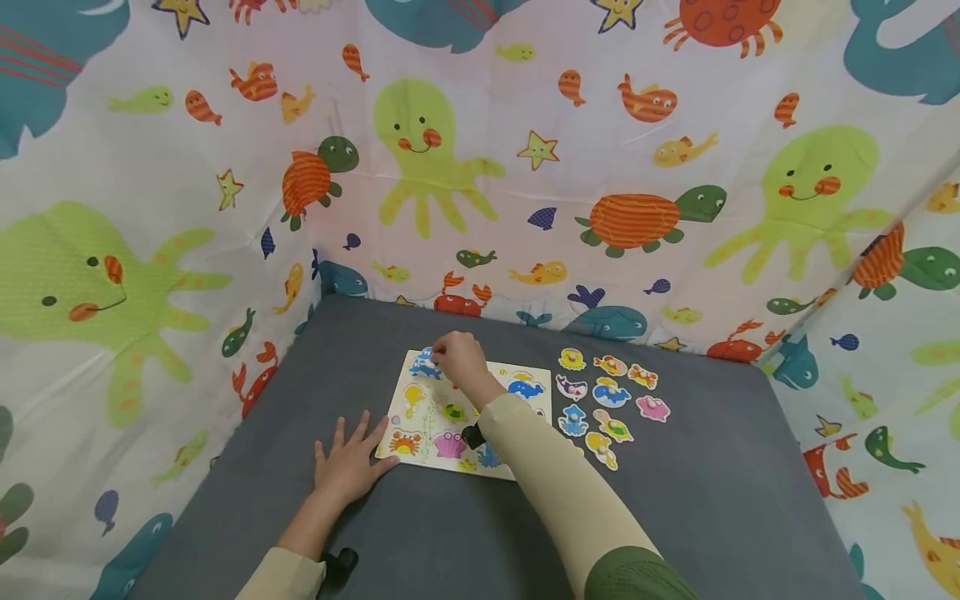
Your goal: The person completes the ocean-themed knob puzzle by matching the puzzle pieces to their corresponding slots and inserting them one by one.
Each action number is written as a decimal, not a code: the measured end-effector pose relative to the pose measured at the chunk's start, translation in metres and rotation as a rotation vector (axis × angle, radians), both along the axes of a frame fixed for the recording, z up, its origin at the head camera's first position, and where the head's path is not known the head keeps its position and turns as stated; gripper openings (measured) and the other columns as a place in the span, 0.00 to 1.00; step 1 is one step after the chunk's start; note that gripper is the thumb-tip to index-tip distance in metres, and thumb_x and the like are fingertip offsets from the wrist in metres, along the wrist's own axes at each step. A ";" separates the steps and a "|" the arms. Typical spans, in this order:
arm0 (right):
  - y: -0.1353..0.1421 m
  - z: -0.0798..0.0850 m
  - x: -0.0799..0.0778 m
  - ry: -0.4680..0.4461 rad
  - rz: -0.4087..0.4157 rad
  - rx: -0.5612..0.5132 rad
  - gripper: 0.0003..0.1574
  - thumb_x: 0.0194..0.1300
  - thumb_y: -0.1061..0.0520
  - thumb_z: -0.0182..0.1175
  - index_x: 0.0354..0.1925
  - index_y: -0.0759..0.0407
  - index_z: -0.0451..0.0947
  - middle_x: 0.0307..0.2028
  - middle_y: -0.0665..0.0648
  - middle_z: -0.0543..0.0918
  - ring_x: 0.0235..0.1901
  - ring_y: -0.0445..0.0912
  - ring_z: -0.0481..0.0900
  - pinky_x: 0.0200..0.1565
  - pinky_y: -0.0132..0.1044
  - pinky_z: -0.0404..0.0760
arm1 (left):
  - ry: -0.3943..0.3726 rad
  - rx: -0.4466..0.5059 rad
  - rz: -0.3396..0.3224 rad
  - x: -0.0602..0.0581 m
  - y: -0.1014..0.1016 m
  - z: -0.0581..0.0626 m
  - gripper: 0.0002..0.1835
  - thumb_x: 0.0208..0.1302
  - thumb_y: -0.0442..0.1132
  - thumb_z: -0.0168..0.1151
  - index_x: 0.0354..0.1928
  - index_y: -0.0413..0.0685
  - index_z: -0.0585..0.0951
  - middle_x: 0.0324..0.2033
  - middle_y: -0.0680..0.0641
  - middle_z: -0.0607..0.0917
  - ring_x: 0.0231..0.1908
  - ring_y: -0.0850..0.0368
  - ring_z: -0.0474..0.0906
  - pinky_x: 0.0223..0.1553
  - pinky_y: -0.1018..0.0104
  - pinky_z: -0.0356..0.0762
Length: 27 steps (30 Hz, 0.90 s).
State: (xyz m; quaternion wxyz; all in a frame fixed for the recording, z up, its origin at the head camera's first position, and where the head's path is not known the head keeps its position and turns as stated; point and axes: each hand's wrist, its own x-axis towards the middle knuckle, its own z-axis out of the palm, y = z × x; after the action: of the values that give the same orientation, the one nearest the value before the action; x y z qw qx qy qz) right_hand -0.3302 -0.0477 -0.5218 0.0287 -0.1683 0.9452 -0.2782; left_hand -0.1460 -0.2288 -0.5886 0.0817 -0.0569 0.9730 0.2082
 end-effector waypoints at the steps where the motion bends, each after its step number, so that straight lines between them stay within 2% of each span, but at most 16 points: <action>1: -0.001 -0.003 -0.002 -0.001 0.001 0.007 0.09 0.68 0.53 0.67 0.43 0.53 0.90 0.40 0.50 0.89 0.39 0.44 0.83 0.44 0.38 0.84 | -0.001 0.002 -0.002 0.000 0.001 0.001 0.43 0.66 0.61 0.64 0.79 0.64 0.59 0.80 0.42 0.52 0.78 0.29 0.34 0.67 0.19 0.32; 10: -0.007 -0.018 -0.008 -0.006 -0.011 0.033 0.06 0.67 0.54 0.68 0.39 0.53 0.90 0.37 0.49 0.89 0.36 0.43 0.82 0.42 0.38 0.83 | 0.002 0.017 -0.024 -0.003 0.007 0.002 0.43 0.66 0.61 0.64 0.79 0.63 0.59 0.80 0.42 0.52 0.78 0.29 0.34 0.68 0.19 0.32; 18: -0.021 -0.031 -0.002 -0.033 0.029 0.069 0.06 0.68 0.54 0.68 0.40 0.52 0.90 0.38 0.49 0.89 0.36 0.42 0.83 0.41 0.36 0.84 | -0.064 0.006 -0.007 0.006 0.001 0.000 0.44 0.65 0.63 0.63 0.79 0.66 0.58 0.80 0.42 0.51 0.78 0.28 0.33 0.66 0.18 0.30; 22: -0.023 -0.033 -0.005 -0.009 0.011 0.079 0.06 0.67 0.53 0.68 0.40 0.51 0.91 0.38 0.48 0.89 0.37 0.42 0.83 0.41 0.36 0.84 | -0.043 0.018 -0.012 0.005 0.001 0.002 0.44 0.64 0.65 0.62 0.79 0.66 0.59 0.80 0.41 0.52 0.77 0.28 0.33 0.66 0.18 0.31; 27: -0.021 -0.034 -0.010 -0.006 0.031 0.095 0.07 0.68 0.53 0.67 0.41 0.51 0.91 0.38 0.48 0.89 0.38 0.42 0.84 0.43 0.36 0.84 | -0.040 0.021 -0.016 0.000 0.001 0.001 0.45 0.64 0.66 0.62 0.79 0.66 0.58 0.80 0.42 0.51 0.77 0.28 0.33 0.66 0.18 0.29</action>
State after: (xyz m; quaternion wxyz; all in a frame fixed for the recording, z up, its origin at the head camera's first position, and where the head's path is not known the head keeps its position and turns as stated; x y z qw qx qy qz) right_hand -0.3407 -0.0692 -0.5555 0.0438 -0.1807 0.9545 -0.2333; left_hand -0.1458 -0.2281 -0.5871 0.1034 -0.0525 0.9694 0.2163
